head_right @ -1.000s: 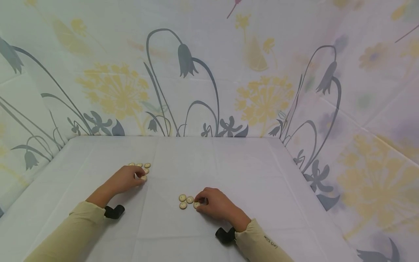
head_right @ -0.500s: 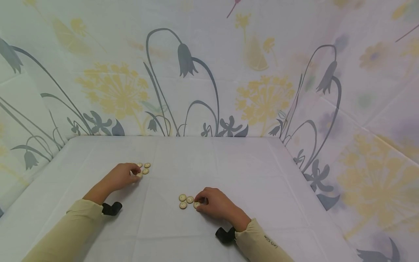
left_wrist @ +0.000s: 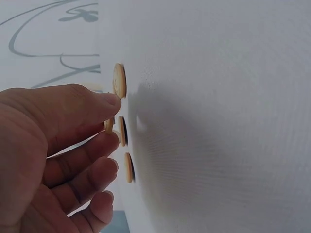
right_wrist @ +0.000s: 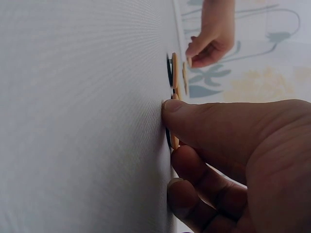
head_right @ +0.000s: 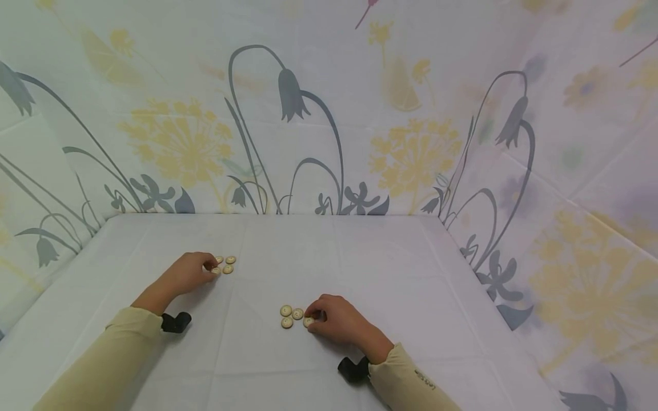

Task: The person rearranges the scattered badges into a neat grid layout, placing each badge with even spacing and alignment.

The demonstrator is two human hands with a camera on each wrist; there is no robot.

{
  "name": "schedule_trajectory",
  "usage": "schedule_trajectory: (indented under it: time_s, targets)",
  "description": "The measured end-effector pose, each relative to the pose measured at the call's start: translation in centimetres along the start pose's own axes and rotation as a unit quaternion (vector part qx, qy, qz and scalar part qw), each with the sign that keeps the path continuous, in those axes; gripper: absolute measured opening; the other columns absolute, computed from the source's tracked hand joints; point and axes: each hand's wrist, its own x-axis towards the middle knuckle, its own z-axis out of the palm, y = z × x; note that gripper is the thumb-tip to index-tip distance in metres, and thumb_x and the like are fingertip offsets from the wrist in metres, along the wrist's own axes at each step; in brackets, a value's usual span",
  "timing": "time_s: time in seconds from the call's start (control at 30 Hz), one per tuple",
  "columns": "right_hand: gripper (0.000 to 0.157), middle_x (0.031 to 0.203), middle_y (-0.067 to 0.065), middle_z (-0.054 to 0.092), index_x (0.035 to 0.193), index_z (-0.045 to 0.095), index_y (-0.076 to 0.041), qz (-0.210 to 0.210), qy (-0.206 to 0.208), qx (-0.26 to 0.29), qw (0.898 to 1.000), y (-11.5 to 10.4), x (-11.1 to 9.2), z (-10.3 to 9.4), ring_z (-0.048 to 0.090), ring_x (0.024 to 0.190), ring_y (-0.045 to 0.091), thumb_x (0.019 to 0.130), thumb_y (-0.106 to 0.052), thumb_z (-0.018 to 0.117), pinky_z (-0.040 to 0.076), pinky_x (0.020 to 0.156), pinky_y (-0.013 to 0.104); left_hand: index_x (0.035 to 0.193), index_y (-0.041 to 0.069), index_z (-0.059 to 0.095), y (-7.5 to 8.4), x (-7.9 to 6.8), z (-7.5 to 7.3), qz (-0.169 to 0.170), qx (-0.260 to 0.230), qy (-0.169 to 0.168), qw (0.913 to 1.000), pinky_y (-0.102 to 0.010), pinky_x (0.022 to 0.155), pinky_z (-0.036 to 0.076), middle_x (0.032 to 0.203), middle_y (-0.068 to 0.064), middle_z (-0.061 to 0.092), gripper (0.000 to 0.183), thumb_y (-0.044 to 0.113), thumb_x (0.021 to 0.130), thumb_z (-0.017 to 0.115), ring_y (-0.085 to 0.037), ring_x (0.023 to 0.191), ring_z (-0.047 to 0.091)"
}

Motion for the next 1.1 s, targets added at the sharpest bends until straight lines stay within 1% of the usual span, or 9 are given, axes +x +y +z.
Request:
schedule_trajectory:
  time_s: [0.1,0.4,0.73,0.97,1.1]
  targets:
    - [0.021,0.092,-0.012,0.062,0.104,0.072,-0.018,0.0,-0.001,0.0,1.0,0.01,-0.01,0.0,0.051,0.08,0.001,0.084,-0.021,0.075,0.045,0.072,0.021,0.107,-0.003,0.065,-0.06,0.15,-0.06,-0.001,0.005,0.002,1.0,-0.041,0.078,0.048,0.094,-0.012,0.064,0.025,0.013,0.088,0.065,-0.023,0.084,0.055]
    - [0.02,0.091,-0.012,0.061,0.104,0.073,-0.018,0.002,-0.003,0.001,1.0,-0.03,0.03,0.01,0.051,0.078,0.001,0.084,-0.021,0.074,0.044,0.07,0.021,0.101,-0.003,0.066,-0.22,0.26,-0.26,0.014,0.023,0.014,0.9995,-0.041,0.074,0.047,0.088,-0.011,0.064,0.02,0.012,0.088,0.064,-0.022,0.079,0.055]
    - [0.021,0.091,-0.012,0.061,0.104,0.073,-0.018,0.0,0.0,-0.004,1.0,0.14,0.05,0.12,0.051,0.078,0.001,0.084,-0.02,0.075,0.044,0.07,0.021,0.101,-0.003,0.066,-0.41,0.49,0.02,0.007,0.032,0.015,0.9994,-0.044,0.079,0.049,0.093,-0.013,0.067,0.02,0.012,0.088,0.064,-0.023,0.083,0.059]
    - [0.021,0.091,-0.012,0.061,0.105,0.073,-0.018,-0.002,-0.001,0.0,1.0,0.11,0.0,0.07,0.05,0.076,0.0,0.084,-0.02,0.075,0.044,0.069,0.02,0.1,-0.003,0.066,-0.87,0.81,0.26,0.014,0.041,0.016,0.9989,-0.044,0.078,0.049,0.091,-0.012,0.066,0.02,0.011,0.087,0.064,-0.023,0.08,0.058]
    - [0.021,0.091,-0.012,0.061,0.105,0.073,-0.018,-0.001,-0.001,-0.001,1.0,0.08,-0.02,0.05,0.05,0.076,0.0,0.084,-0.02,0.075,0.044,0.069,0.02,0.1,-0.003,0.066,-0.76,0.89,0.18,0.011,0.04,0.014,0.999,-0.043,0.078,0.049,0.09,-0.011,0.066,0.019,0.011,0.087,0.064,-0.022,0.08,0.057]
